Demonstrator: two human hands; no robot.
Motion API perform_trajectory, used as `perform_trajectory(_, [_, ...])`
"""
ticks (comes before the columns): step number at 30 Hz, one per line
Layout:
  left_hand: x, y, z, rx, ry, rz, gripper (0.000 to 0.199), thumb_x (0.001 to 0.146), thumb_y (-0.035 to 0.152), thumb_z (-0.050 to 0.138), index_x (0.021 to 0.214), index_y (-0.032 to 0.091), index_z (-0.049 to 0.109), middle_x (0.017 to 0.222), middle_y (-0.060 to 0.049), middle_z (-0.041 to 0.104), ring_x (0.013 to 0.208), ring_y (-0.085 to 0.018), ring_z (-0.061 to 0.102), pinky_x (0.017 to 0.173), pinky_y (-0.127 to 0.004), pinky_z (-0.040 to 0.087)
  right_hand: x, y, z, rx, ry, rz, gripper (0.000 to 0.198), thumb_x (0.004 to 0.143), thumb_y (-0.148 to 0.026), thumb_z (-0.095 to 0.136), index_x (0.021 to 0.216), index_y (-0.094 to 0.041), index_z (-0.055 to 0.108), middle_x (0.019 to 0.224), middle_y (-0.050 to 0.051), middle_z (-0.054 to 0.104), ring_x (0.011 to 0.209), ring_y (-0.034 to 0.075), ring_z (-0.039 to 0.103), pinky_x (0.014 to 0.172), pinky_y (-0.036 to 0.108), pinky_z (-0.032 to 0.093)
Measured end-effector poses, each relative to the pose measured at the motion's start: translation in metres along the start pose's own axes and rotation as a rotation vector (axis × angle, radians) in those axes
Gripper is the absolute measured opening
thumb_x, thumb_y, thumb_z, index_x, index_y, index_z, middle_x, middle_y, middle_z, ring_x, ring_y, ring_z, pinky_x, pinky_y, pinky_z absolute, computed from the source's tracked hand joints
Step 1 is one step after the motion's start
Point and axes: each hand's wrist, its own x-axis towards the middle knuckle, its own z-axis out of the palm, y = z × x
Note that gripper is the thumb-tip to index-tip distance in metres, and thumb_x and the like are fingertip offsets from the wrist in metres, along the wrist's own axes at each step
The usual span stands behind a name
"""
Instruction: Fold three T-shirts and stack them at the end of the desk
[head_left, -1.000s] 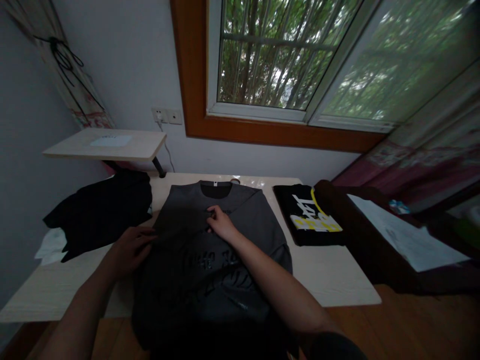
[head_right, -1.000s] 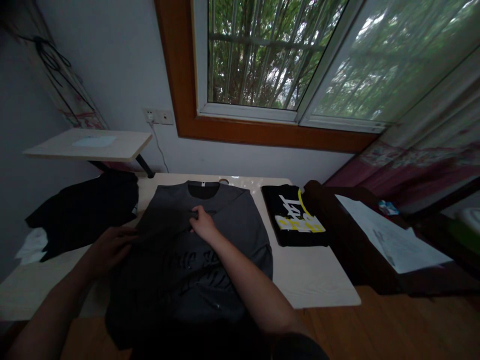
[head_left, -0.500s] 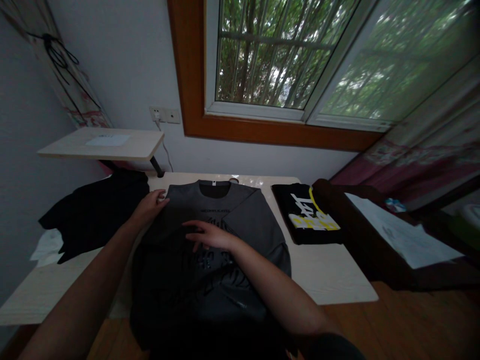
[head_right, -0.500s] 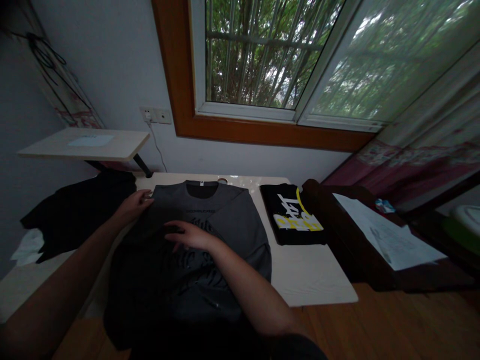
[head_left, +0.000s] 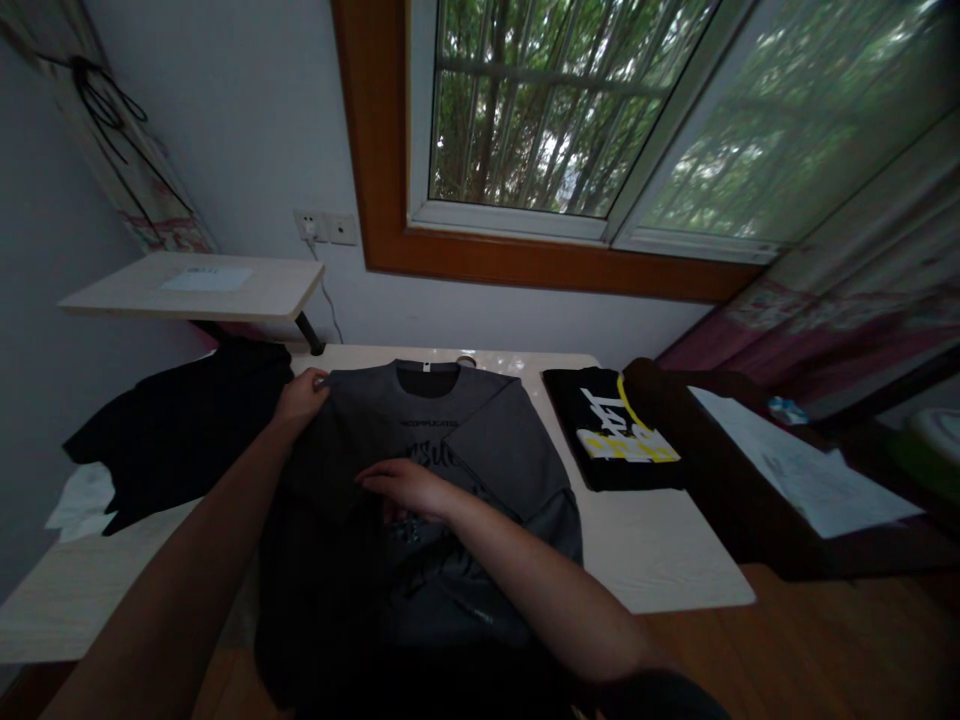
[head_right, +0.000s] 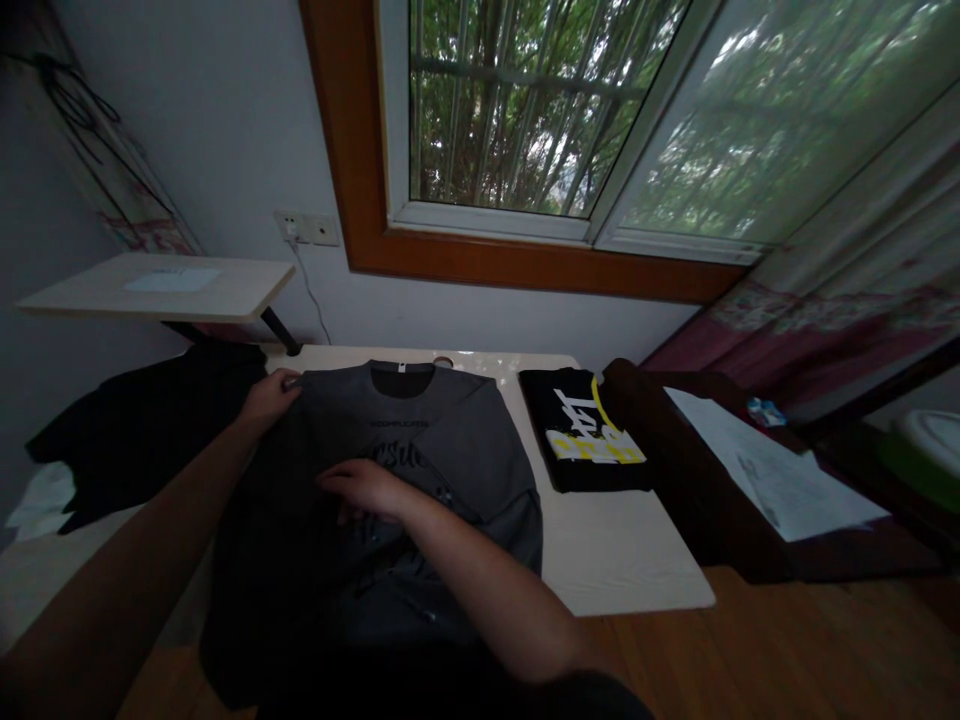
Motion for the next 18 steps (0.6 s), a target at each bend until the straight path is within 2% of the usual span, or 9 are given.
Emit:
perform_trajectory(3, [0.001,-0.004,0.002,0.001,0.001,-0.007,0.036,0.084,0.028,0.057,0.118,0.020,0.066,0.109,-0.009,0.073,0.104,-0.024,0.068,0.093,-0.032,0.049,-0.004,0.004,-0.023,-0.094,-0.016,-0.034,0.033,0.097,-0.030,0.054,0.127,-0.023,0.065,0.096,0.002,0.076,0.048,0.007,0.060,0.042,0.017,0.037])
perform_trajectory(5, [0.002,-0.006,0.002,0.001,0.002,-0.007,0.038,0.084,0.031,0.058,0.120,0.020,0.065,0.108,-0.009,0.073,0.103,-0.024,0.068,0.092,-0.032,0.050,-0.008,0.004,-0.050,-0.206,0.114,-0.108,0.031,0.096,-0.027,0.053,0.123,-0.022,0.066,0.097,0.002,0.076,0.049,0.008,0.059,0.047,0.018,0.043])
perform_trajectory(7, [0.003,-0.006,0.001,-0.012,-0.007,-0.015,0.041,0.085,0.037,0.060,0.122,0.019,0.064,0.106,-0.009,0.073,0.099,-0.024,0.069,0.089,-0.031,0.050,-0.017,0.002,-0.088,-0.373,0.379,-0.179,0.028,0.095,-0.024,0.052,0.116,-0.019,0.069,0.095,0.003,0.076,0.058,0.011,0.063,0.060,0.022,0.051])
perform_trajectory(9, [0.005,-0.006,-0.001,-0.034,-0.034,-0.039,0.048,0.085,0.044,0.062,0.126,0.019,0.062,0.103,-0.007,0.072,0.094,-0.023,0.069,0.085,-0.030,0.051,-0.030,0.000,-0.131,-0.578,0.697,-0.219,0.026,0.092,-0.018,0.053,0.110,-0.018,0.072,0.102,0.006,0.075,0.085,0.016,0.069,0.081,0.026,0.052])
perform_trajectory(10, [0.006,-0.006,-0.002,-0.044,-0.053,-0.051,0.051,0.083,0.046,0.064,0.127,0.020,0.061,0.103,-0.007,0.072,0.094,-0.023,0.069,0.084,-0.030,0.051,-0.037,0.000,-0.152,-0.690,0.832,-0.227,0.025,0.091,-0.016,0.053,0.109,-0.017,0.072,0.110,0.008,0.074,0.099,0.018,0.067,0.092,0.029,0.050])
perform_trajectory(13, [0.010,-0.005,-0.004,-0.052,-0.087,-0.075,0.053,0.080,0.041,0.069,0.129,0.021,0.061,0.102,-0.006,0.072,0.094,-0.023,0.069,0.082,-0.029,0.050,-0.058,0.007,-0.209,-0.964,1.125,-0.075,0.030,0.093,-0.018,0.052,0.117,-0.015,0.070,0.121,0.015,0.067,0.116,0.025,0.061,0.106,0.035,0.042])
perform_trajectory(15, [0.012,-0.003,-0.003,-0.057,-0.081,-0.078,0.051,0.079,0.035,0.069,0.128,0.021,0.062,0.101,-0.005,0.073,0.094,-0.023,0.069,0.081,-0.029,0.050,-0.066,0.014,-0.234,-1.068,1.181,0.063,0.038,0.092,-0.025,0.058,0.127,-0.012,0.064,0.127,0.021,0.062,0.122,0.031,0.057,0.108,0.040,0.039])
perform_trajectory(18, [0.015,0.001,0.001,-0.063,-0.050,-0.075,0.048,0.079,0.030,0.070,0.126,0.021,0.064,0.102,-0.006,0.073,0.098,-0.024,0.069,0.085,-0.030,0.050,-0.067,0.022,-0.255,-1.060,1.120,0.141,0.052,0.091,-0.031,0.063,0.139,-0.012,0.053,0.126,0.021,0.064,0.117,0.030,0.061,0.102,0.037,0.043])
